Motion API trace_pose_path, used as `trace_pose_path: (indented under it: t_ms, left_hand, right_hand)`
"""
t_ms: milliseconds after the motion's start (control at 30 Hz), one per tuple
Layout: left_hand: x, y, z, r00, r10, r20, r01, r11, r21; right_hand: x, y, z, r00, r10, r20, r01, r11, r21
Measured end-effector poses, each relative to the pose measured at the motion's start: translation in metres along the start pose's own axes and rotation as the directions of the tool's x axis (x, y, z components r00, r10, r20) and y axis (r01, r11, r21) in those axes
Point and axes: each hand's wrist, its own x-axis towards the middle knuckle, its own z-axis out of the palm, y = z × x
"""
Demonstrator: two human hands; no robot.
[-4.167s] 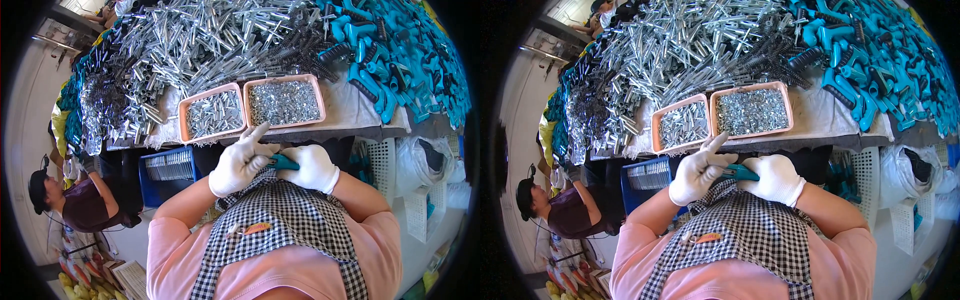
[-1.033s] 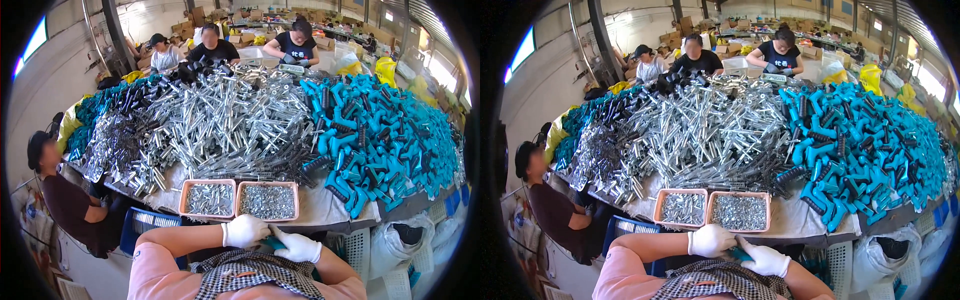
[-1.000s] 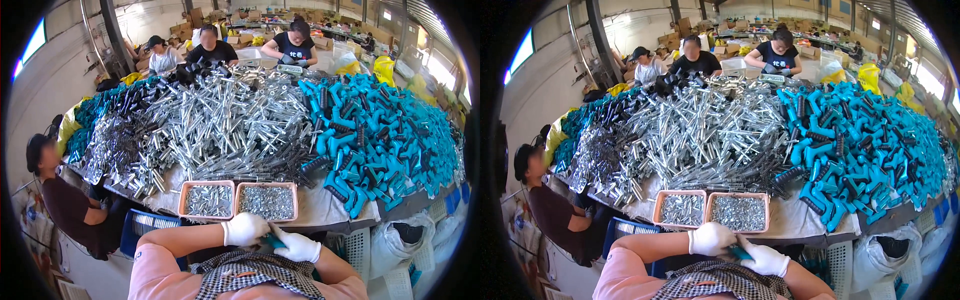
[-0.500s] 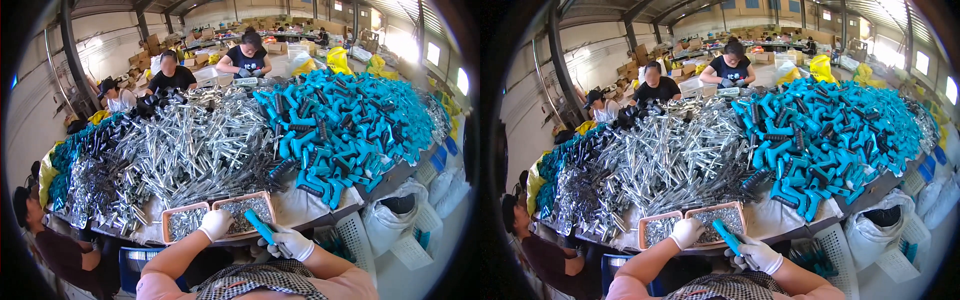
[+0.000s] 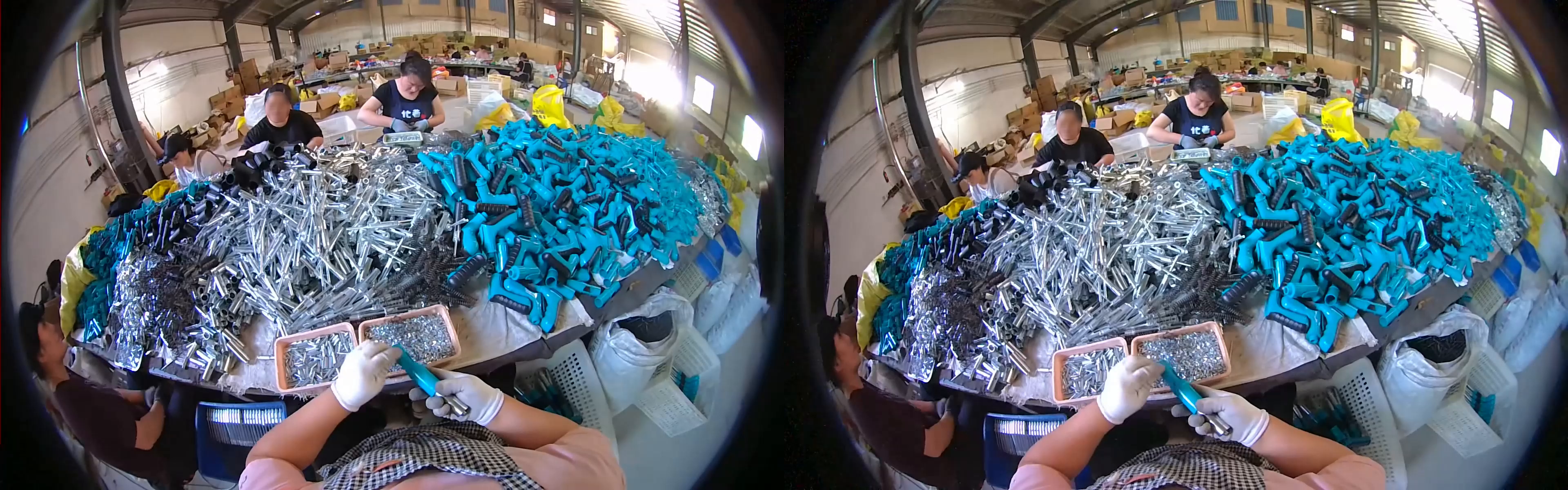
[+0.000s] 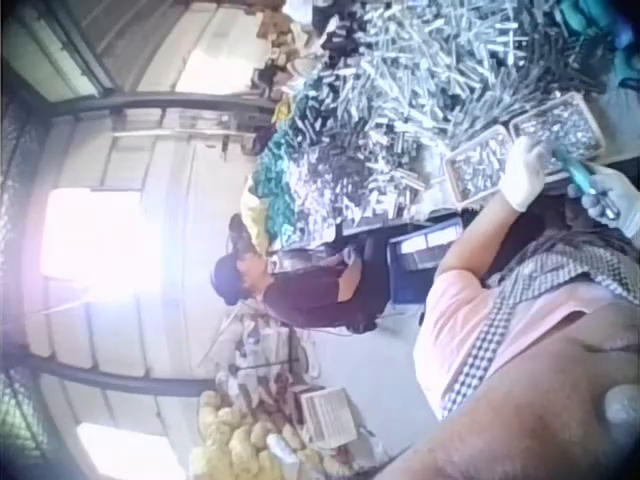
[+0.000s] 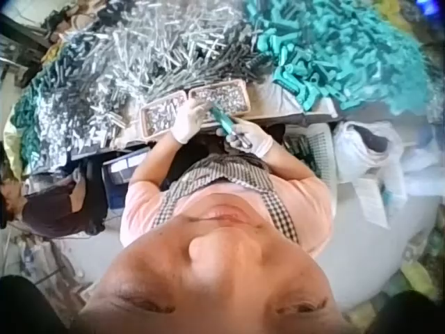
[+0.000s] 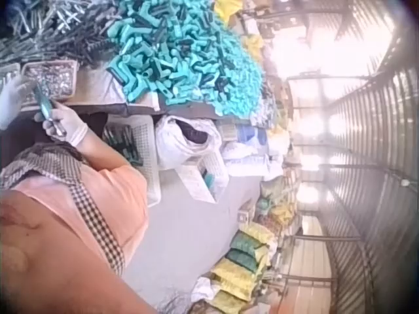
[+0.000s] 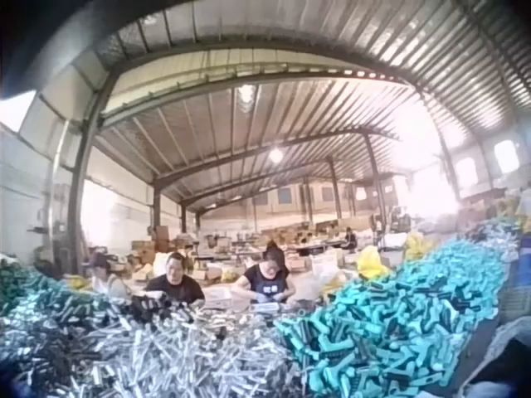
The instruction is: Assembling teal plastic handles onto metal wire frames for paint rollers or similar hardware tools.
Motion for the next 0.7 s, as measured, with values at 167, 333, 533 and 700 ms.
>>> trace_pose_path:
  t_ms: [167,333,533,700]
  left_hand:
    - [0.008,0.019,-0.01,0.99,0.126,0.058,-0.116,0.981,-0.156]
    - [-0.008,0.004,-0.008,0.974,-0.02,0.224,0.119,0.891,-0.438]
    - [0.01,0.024,-0.019,0.768,-0.282,0.576,0.499,0.826,-0.261]
    - [0.012,0.026,-0.012,0.729,-0.093,0.678,0.283,0.943,-0.174]
  right_hand:
    - [0.002,0.005,0.007,0.998,0.03,0.061,-0.029,0.999,-0.023]
    - [-0.003,0.004,0.011,0.989,0.072,0.126,-0.061,0.994,-0.088]
    - [-0.006,-0.002,0.01,0.998,0.016,0.056,0.025,0.753,-0.657]
    - [-0.014,-0.019,0.002,0.992,0.077,0.096,0.032,0.588,-0.808]
